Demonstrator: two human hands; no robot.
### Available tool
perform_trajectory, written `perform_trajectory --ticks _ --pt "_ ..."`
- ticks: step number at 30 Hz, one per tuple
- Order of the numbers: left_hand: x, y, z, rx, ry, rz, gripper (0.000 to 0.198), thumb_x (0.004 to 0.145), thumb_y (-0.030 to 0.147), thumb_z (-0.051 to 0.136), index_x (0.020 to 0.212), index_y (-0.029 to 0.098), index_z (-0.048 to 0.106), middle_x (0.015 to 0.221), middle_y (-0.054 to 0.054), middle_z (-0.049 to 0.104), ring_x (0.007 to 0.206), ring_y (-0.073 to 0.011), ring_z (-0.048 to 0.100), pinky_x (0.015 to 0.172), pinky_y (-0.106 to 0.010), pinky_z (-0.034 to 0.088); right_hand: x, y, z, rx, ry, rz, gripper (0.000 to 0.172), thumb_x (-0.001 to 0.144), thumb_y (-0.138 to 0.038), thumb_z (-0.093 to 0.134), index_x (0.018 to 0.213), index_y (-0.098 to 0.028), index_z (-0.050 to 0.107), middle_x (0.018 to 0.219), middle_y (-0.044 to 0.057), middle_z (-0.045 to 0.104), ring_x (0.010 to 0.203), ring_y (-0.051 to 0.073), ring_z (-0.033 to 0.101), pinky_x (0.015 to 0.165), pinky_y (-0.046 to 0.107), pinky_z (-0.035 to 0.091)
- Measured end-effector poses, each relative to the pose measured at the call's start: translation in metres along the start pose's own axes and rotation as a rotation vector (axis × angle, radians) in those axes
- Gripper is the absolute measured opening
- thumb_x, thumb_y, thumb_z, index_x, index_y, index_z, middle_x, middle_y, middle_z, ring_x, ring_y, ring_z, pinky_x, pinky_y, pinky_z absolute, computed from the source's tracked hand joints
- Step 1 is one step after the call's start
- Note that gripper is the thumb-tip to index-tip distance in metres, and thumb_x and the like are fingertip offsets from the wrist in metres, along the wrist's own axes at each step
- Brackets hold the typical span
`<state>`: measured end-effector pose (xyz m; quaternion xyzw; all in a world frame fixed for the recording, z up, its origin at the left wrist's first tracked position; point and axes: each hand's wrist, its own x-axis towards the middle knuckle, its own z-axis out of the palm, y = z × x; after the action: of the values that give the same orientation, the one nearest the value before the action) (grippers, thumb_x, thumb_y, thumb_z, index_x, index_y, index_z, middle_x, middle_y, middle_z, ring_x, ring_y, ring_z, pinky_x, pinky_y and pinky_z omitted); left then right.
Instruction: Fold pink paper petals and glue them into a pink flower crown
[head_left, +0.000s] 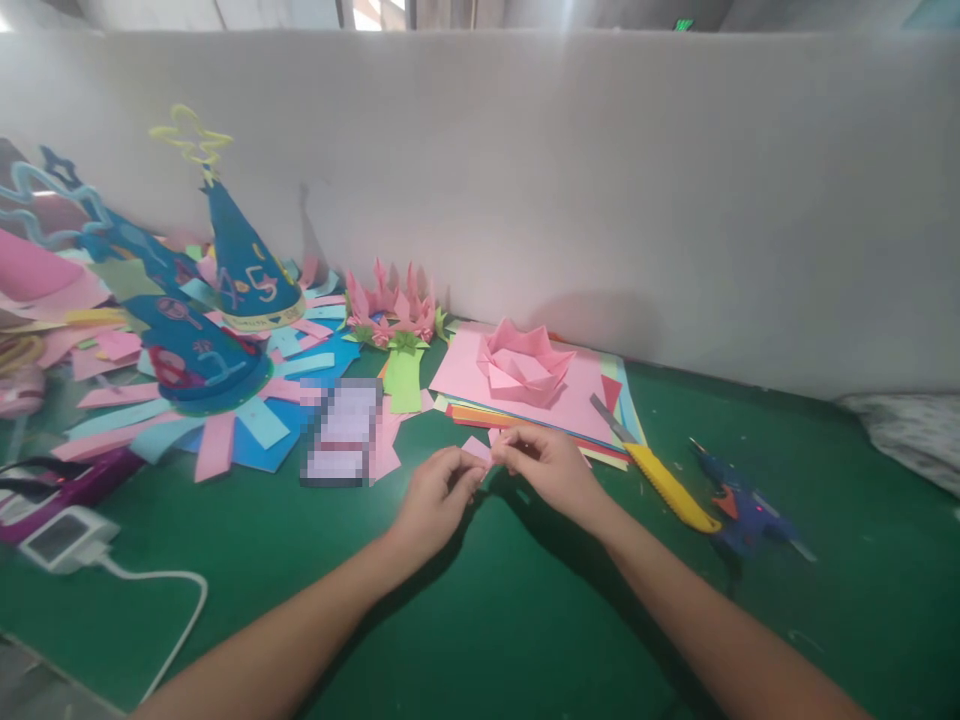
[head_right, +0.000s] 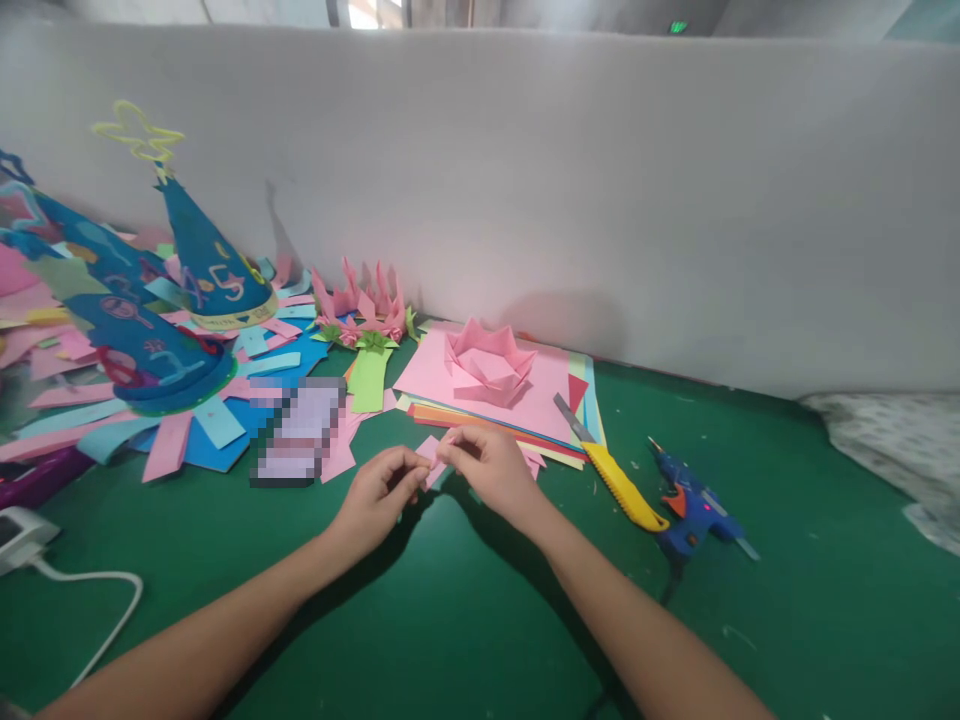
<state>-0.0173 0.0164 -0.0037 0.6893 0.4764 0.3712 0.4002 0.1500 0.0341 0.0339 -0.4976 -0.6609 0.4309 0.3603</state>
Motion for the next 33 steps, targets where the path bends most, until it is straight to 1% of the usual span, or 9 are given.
perform_trajectory --ticks 4,6,11,14,17,23,27,30,33 --pt "0.003 -0.006 -0.004 0.161 0.002 -0.024 0.015 0.087 0.021 0.043 0.077 0.017 0.053 0.073 0.0 0.059 0.07 -0.014 0.053 0.067 -0.027 0.04 0.02 0.009 0.0 -0.27 0.184 -0.137 0.015 0.081 -0.025 0.056 0.07 -0.019 0.065 0.069 0.0 0.065 0.064 0.014 0.055 0.061 0.025 0.04" --pt "0.002 -0.006 -0.005 0.234 0.004 0.03 0.015 0.088 0.019 0.04 0.079 0.017 0.051 0.075 -0.001 0.058 0.072 -0.0148 0.052 0.069 -0.029 0.04 0.028 0.014 0.0 -0.391 0.204 -0.208 0.015 0.082 -0.024 0.056 0.07 -0.02 0.065 0.072 0.001 0.067 0.067 0.014 0.057 0.063 0.026 0.04" --pt "0.002 -0.007 -0.007 0.433 -0.023 0.256 0.016 0.087 0.012 0.039 0.083 0.016 0.054 0.09 -0.005 0.057 0.087 -0.018 0.051 0.078 -0.033 0.04 0.033 0.024 0.002 -0.706 0.107 -0.429 0.016 0.086 -0.022 0.055 0.074 -0.017 0.066 0.074 0.003 0.067 0.073 0.015 0.054 0.067 0.027 0.037" --pt "0.002 -0.008 -0.006 0.519 -0.081 0.318 0.016 0.086 0.012 0.042 0.09 0.017 0.058 0.101 -0.007 0.058 0.095 -0.0194 0.05 0.082 -0.034 0.04 0.032 0.026 0.003 -0.907 0.054 -0.503 0.021 0.087 -0.022 0.053 0.073 -0.017 0.067 0.073 0.004 0.065 0.073 0.016 0.05 0.067 0.029 0.034" --pt "0.001 -0.006 -0.006 0.597 -0.134 0.329 0.017 0.087 0.016 0.043 0.094 0.017 0.059 0.099 -0.006 0.06 0.092 -0.0197 0.051 0.08 -0.035 0.04 0.029 0.026 0.004 -1.065 0.012 -0.497 0.024 0.087 -0.023 0.053 0.069 -0.018 0.068 0.07 0.005 0.062 0.072 0.017 0.046 0.066 0.03 0.031" --pt "-0.003 -0.001 -0.005 0.703 -0.24 0.304 0.024 0.09 0.028 0.042 0.082 0.017 0.062 0.077 -0.004 0.057 0.075 -0.0177 0.051 0.069 -0.032 0.041 0.021 0.024 0.007 -1.123 0.056 -0.404 0.025 0.089 -0.031 0.05 0.08 -0.019 0.07 0.078 0.005 0.061 0.079 0.019 0.045 0.07 0.033 0.03" --pt "-0.005 -0.003 -0.004 0.652 -0.241 0.313 0.017 0.087 0.027 0.049 0.085 0.016 0.062 0.083 -0.005 0.057 0.08 -0.0178 0.051 0.072 -0.031 0.043 0.016 0.024 0.011 -1.152 0.056 -0.339 0.024 0.09 -0.029 0.047 0.084 -0.018 0.068 0.081 0.006 0.058 0.081 0.02 0.044 0.07 0.033 0.03" --pt "-0.004 -0.003 -0.002 0.556 -0.251 0.346 0.014 0.087 0.021 0.048 0.085 0.016 0.062 0.086 -0.005 0.059 0.084 -0.0172 0.051 0.077 -0.032 0.043 0.013 0.026 0.01 -1.103 0.048 -0.311 0.02 0.089 -0.026 0.049 0.097 -0.02 0.066 0.087 0.007 0.059 0.084 0.02 0.045 0.071 0.034 0.031" --pt "-0.003 -0.003 -0.001 0.439 -0.252 0.379 0.015 0.087 0.016 0.047 0.089 0.018 0.062 0.09 -0.005 0.061 0.088 -0.017 0.052 0.081 -0.032 0.044 0.004 0.025 0.001 -0.989 0.101 -0.324 0.027 0.089 -0.022 0.046 0.111 -0.021 0.061 0.098 0.009 0.06 0.09 0.022 0.047 0.075 0.035 0.034"
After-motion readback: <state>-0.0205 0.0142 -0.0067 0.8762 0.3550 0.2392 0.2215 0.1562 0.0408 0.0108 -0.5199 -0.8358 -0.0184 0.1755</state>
